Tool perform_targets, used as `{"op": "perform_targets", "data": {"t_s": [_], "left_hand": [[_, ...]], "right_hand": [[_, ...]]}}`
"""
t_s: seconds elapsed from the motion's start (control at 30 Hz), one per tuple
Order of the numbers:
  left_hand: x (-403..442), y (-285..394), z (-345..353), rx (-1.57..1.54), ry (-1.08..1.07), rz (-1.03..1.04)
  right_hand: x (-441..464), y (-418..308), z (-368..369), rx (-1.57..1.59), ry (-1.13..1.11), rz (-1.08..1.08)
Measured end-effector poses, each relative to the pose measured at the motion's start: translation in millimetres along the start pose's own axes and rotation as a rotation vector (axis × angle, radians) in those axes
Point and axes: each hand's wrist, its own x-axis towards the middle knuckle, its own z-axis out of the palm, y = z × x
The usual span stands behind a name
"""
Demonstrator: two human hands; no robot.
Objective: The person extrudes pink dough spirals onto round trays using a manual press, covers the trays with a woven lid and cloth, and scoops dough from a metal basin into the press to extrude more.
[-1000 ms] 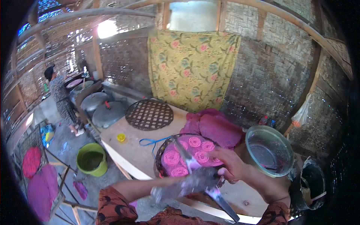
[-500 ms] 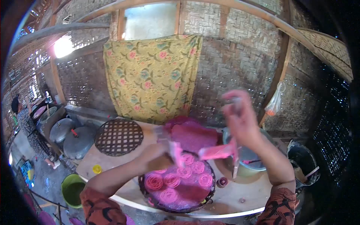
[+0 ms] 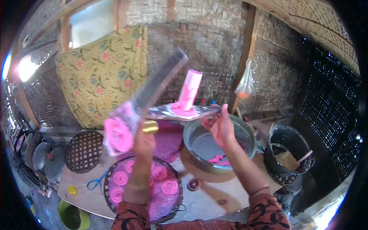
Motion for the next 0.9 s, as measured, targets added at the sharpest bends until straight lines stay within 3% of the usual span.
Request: {"op": "perform_targets", "data": {"t_s": [0.07, 0.1, 0.13, 0.2, 0.23, 0.3, 0.37, 0.43, 0.5, 0.53, 0.6, 0.63, 0.67, 0.73, 0.77, 0.8, 0.83, 0.9], "left_hand": [[27.5, 17.3, 31.7, 0.002, -0.087, 0.021], [35.4, 18.7, 53.6, -0.062, -0.049, -0.051], [45.0, 4.7, 61.9, -0.053, -0.008, 0.008], [48.5, -43.4, 53.4, -0.259, -0.158, -0.109], [42.7, -73.6, 45.7, -0.295, -0.186, -0.177], [16.0, -143.0, 39.0, 0.019, -0.102, -0.275], [-19.2, -211.6, 22.7, 1.305, -0.503, 0.291], [-38.2, -238.2, 63.5, 0.946, -0.402, -0.258], [-52.8, -279.0, 59.9, 1.010, -0.498, -0.302], [-60.3, -296.6, 55.3, 1.017, -0.504, -0.238], [-71.8, -322.6, 37.7, 1.156, -0.603, -0.088], [-76.1, -331.1, 29.2, 1.283, -0.689, 0.014], [-73.3, -319.3, 38.1, 1.236, -0.667, -0.104], [-79.3, -324.8, 26.9, 1.234, -0.705, -0.157], [-82.3, -327.5, 21.4, 1.234, -0.725, -0.183], [-82.6, -327.2, 19.3, 1.290, -0.744, -0.055], [-80.8, -322.6, 21.2, 1.282, -0.761, -0.100], [-76.9, -313.7, 25.2, 1.268, -0.792, -0.191]], "right_hand": [[12.9, -16.5, -45.9, -0.183, 0.046, 0.140], [29.2, -20.7, -89.7, -0.919, -0.224, 0.086], [40.3, -20.7, -126.7, -1.643, -0.517, 0.027], [48.2, -13.3, -175.3, -2.176, -0.724, 0.596], [51.3, -1.2, -210.6, -2.160, -0.729, 0.618], [61.0, 25.3, -278.5, -2.563, -0.940, 0.449], [74.9, 37.4, -297.5, -2.523, -1.002, 0.418], [81.9, 49.8, -313.6, -2.469, -1.082, 0.400], [88.8, 61.0, -326.1, -2.455, -1.421, 0.350], [91.1, 56.0, -316.4, -2.440, -1.442, 0.364], [85.7, 19.6, -268.4, -2.224, -1.224, 0.818], [83.7, 1.2, -256.0, -2.186, -1.209, 0.771], [82.3, -17.9, -243.4, -2.145, -1.191, 0.728], [85.9, -52.4, -207.2, -2.185, -1.096, 0.866], [89.1, -53.8, -218.1, -2.170, -1.114, 0.884], [93.8, -62.0, -234.0, -2.057, -1.107, 0.827], [97.5, -68.2, -247.2, -1.946, -1.092, 0.771], [103.1, -59.4, -270.6, -1.867, -1.125, 0.856]]}}
